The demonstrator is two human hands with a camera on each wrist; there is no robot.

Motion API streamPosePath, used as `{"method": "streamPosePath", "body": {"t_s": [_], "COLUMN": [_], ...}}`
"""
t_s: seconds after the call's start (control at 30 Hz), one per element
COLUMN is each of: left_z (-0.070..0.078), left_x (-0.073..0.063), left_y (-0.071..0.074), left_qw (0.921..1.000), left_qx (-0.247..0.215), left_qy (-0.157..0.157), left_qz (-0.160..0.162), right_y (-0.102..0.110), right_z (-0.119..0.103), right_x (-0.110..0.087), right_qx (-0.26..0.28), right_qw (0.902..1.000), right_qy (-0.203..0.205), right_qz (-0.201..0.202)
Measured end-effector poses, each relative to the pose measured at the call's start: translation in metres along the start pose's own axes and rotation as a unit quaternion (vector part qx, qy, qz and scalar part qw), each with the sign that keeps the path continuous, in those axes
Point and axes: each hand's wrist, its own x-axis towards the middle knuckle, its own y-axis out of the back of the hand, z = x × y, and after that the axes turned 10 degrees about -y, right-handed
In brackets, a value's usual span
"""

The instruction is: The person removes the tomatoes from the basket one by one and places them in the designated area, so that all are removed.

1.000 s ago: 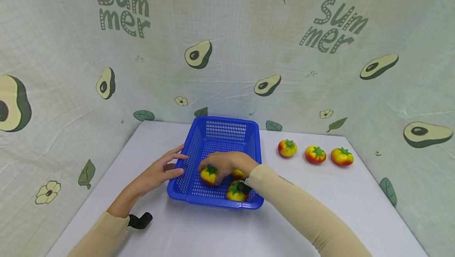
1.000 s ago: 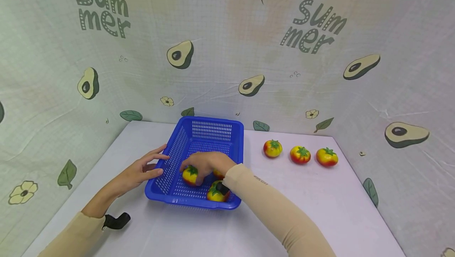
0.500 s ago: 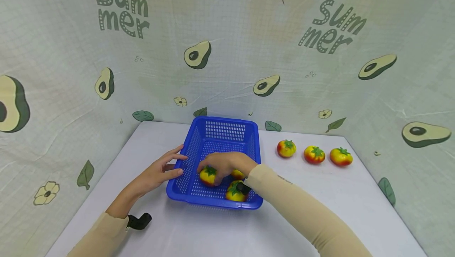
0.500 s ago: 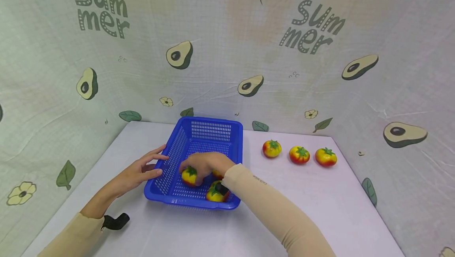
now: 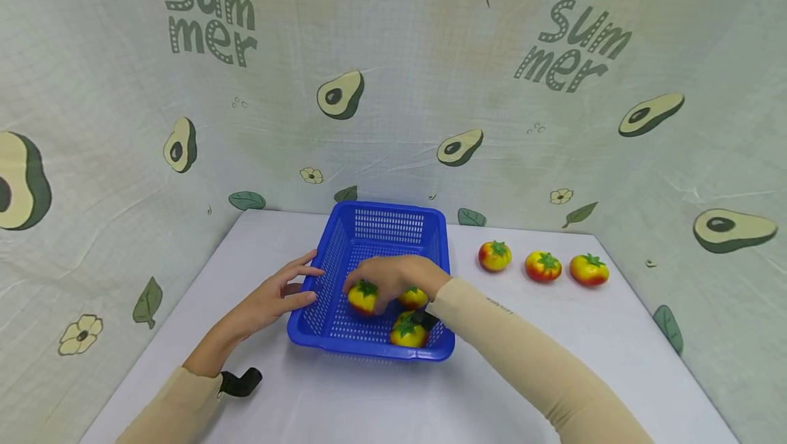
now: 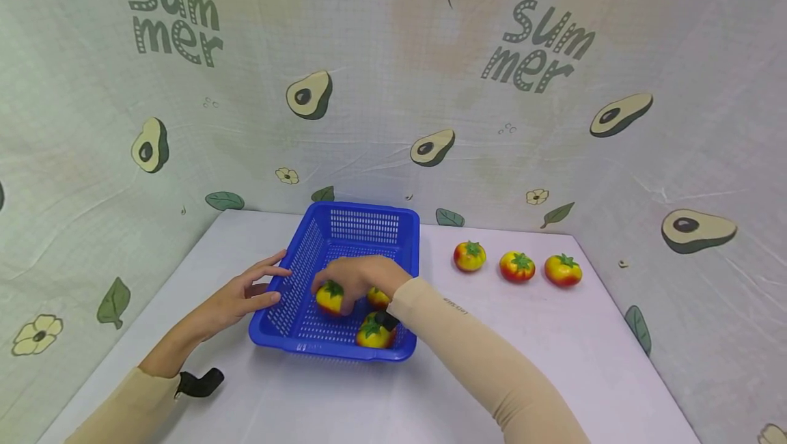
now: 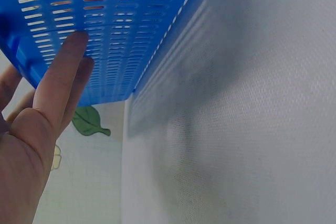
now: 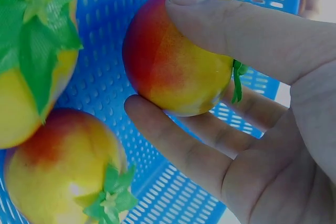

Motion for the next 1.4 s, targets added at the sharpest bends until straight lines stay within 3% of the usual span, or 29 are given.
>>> {"method": "streamPosePath", "body": {"t_s": [0.67,1.4], "left_z": [0.001,-0.001], "left_x": [0.001,0.001], "left_y": [-0.001,-0.001], "left_qw": [1.0,1.0], "left_qx": [0.001,0.003], "left_qy": [0.006,0.002], "left_qz": [0.0,0.005], "right_y": [0.015,0.029], "right_z": [0.004,0.028], "right_x": [-0.024,-0.063], "right_qx": [-0.008,0.009], "right_qw": [0.9997,0.9982], "right_qy": [0.016,0.028], "right_qz": [0.017,0.052]}}
